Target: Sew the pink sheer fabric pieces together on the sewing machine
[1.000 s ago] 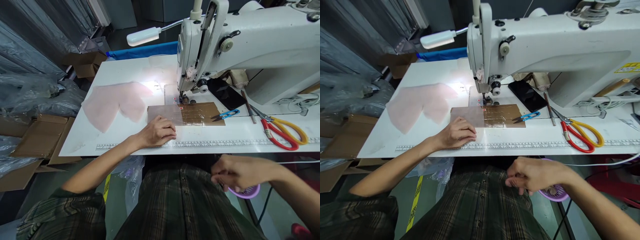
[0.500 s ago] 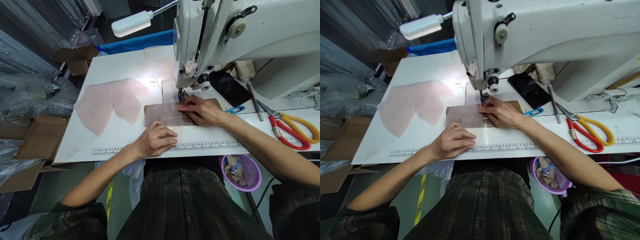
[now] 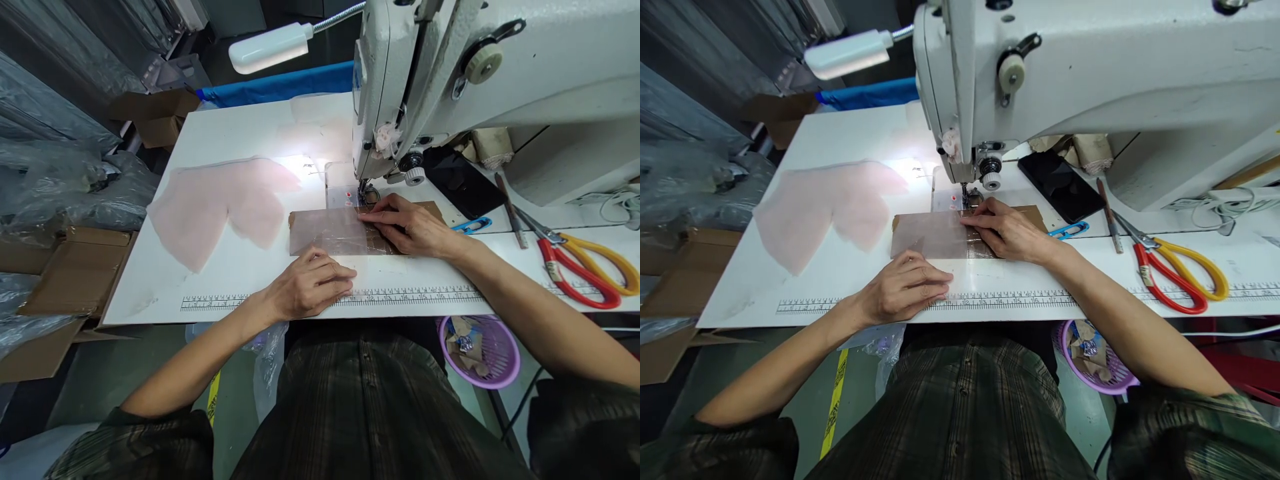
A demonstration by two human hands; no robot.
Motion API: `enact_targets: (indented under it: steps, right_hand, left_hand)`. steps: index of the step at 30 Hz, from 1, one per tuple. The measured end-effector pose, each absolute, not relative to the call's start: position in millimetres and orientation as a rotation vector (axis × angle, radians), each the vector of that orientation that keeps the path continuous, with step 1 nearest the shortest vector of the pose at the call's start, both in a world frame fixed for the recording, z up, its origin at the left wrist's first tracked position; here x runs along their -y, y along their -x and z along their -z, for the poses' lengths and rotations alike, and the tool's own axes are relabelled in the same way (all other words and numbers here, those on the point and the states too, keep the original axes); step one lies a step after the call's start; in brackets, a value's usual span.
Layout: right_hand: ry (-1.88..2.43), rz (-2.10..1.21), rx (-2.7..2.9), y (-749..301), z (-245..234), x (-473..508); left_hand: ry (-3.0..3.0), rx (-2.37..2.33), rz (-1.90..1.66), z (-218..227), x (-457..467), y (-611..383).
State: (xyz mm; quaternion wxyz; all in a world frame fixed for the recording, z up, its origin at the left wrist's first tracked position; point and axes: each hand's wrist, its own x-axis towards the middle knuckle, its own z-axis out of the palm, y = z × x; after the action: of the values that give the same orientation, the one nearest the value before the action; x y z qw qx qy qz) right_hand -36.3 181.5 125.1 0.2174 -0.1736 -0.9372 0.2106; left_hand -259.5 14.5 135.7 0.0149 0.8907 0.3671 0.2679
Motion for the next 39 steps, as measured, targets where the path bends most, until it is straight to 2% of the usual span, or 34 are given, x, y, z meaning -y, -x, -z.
enact_targets:
  steps: [11, 20, 25, 32, 39]
  right_hand:
    - [0.4, -0.604, 2.657, 34, -123, -188]
    - [0.355, -0.372, 2.62, 34, -119, -184]
    - [0.322, -0.455, 2.633, 30, -122, -185]
    - [0.403, -0.55, 2.621, 32, -122, -184]
    - [0.558, -0.617, 2.608, 36, -144, -157]
  left_hand:
    - [-2.799, -1.105, -0.914, -136, -13, 257]
    - [-2.863, -1.042, -1.019, -134, -15, 260]
    - [-2.855, -1.032, -1.142, -133, -15, 257]
    - [-2.847, -1.003, -0.93, -134, -17, 256]
    - [-2.647, -1.182, -0.956, -138, -22, 252]
